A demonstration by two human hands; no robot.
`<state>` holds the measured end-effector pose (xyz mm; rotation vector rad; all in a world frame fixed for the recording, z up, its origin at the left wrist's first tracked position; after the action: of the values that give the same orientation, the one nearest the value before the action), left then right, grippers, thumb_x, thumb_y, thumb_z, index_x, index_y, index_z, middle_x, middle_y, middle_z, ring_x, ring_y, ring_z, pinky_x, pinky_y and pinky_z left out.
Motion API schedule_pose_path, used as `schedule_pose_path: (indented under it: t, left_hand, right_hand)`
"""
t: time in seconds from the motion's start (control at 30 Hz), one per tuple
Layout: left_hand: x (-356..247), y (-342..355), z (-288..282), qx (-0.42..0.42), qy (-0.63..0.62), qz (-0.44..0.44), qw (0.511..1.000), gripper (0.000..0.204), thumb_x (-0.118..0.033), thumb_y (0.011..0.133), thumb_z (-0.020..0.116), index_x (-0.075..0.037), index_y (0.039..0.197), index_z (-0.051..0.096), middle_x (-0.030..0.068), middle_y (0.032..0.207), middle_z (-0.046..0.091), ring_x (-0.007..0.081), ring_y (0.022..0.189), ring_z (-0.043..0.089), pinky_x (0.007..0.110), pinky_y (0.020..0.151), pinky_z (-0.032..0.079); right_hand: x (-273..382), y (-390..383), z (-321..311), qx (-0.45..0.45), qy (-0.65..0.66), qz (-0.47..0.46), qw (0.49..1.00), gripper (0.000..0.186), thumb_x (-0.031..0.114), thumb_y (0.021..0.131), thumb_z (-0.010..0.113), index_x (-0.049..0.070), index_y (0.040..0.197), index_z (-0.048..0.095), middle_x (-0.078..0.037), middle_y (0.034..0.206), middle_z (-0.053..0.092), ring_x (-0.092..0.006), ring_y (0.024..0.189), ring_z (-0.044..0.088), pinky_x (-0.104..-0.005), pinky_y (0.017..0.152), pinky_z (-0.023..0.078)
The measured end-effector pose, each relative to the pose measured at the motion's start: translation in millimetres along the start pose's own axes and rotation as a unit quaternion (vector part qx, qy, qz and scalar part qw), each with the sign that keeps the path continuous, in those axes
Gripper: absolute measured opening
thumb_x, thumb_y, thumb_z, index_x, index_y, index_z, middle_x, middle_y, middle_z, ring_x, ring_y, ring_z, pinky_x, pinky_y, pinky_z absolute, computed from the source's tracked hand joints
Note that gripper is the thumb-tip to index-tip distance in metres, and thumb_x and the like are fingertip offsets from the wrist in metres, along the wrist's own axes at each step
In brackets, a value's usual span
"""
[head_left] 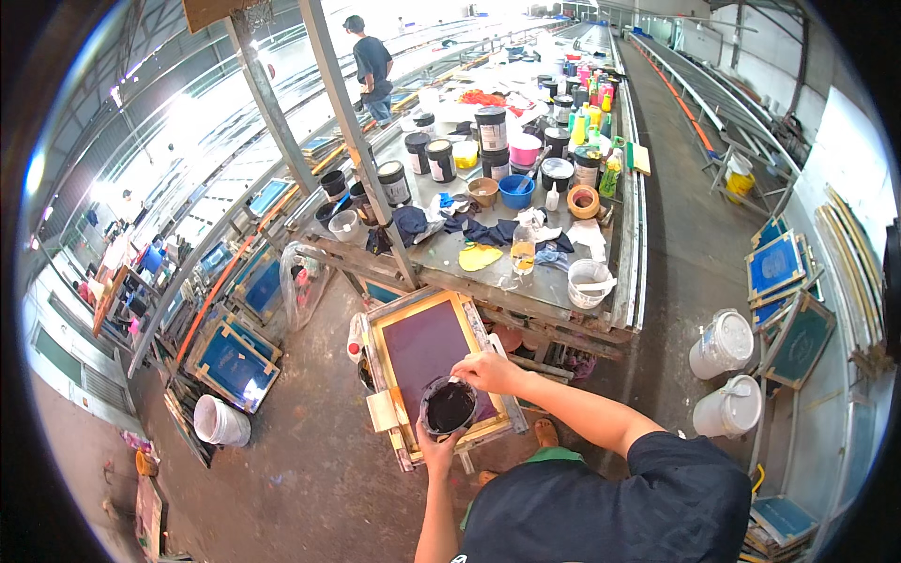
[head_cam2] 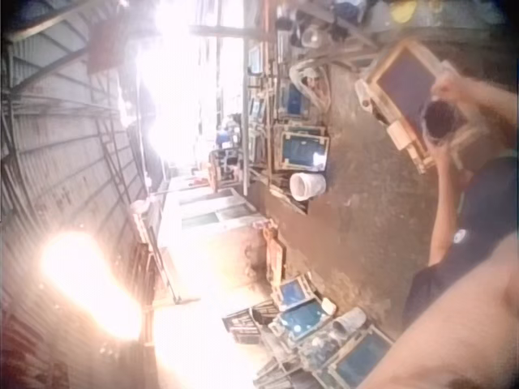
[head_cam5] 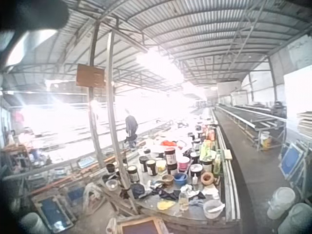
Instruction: The person prepares a screen printing frame by pouring and spreading black ink with a squeegee. They then move the frame to a conveyor and pull the ink across the mesh to print a design onto a white t-shirt.
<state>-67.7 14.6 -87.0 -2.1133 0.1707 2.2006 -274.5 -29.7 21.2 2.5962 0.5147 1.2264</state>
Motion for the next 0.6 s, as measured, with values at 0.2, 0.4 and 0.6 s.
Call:
schedule_pose_path:
  t: [0.2,0.4,0.6]
  left_hand:
    - [8.4,5.8,0.5,-0.003,-0.038,-0.016,0.999,0.092,-0.002,0.064,0.091,-0.002,0.141,0.041,0.0113,0.133,0.054,0.0226,0.118,0.058,0.035,0.103,0.048]
    - [5.9,6.0,-4.3,0.005,-0.028,0.011,1.0,0.091,0.001,0.065,0.089,-0.002,0.142,0.04,0.012,0.134,0.054,0.0232,0.121,0.057,0.036,0.103,0.049]
    - [-15.0,2.3,6.2,0.019,-0.054,0.009,0.998,0.09,-0.001,0.067,0.089,-0.003,0.142,0.04,0.0119,0.134,0.054,0.0229,0.121,0.058,0.036,0.102,0.05]
  right_hand:
    - [0.0,-8.6,20.8,0.077,0.098,0.068,0.99,0.019,0.018,0.092,0.065,0.001,0.095,0.074,-0.016,0.084,0.074,-0.0309,0.079,0.071,-0.0378,0.073,0.055]
    - [8.2,4.4,-4.7,-0.004,-0.014,-0.017,1.0,0.016,0.017,0.09,0.066,0.002,0.093,0.073,-0.017,0.086,0.071,-0.0344,0.084,0.068,-0.0421,0.078,0.053]
    - [10.0,-8.3,16.8,0.1,0.075,0.01,0.992,0.018,0.013,0.093,0.063,0.004,0.106,0.073,-0.016,0.091,0.073,-0.0316,0.085,0.07,-0.0383,0.075,0.055]
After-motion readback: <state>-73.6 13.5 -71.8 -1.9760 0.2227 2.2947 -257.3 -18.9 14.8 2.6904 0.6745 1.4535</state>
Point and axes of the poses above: each hand's wrist, its own y-axis towards the middle knuckle, its own z-axis out of the palm, x = y × z, the point moved 6 cm from there along y, towards the middle knuckle
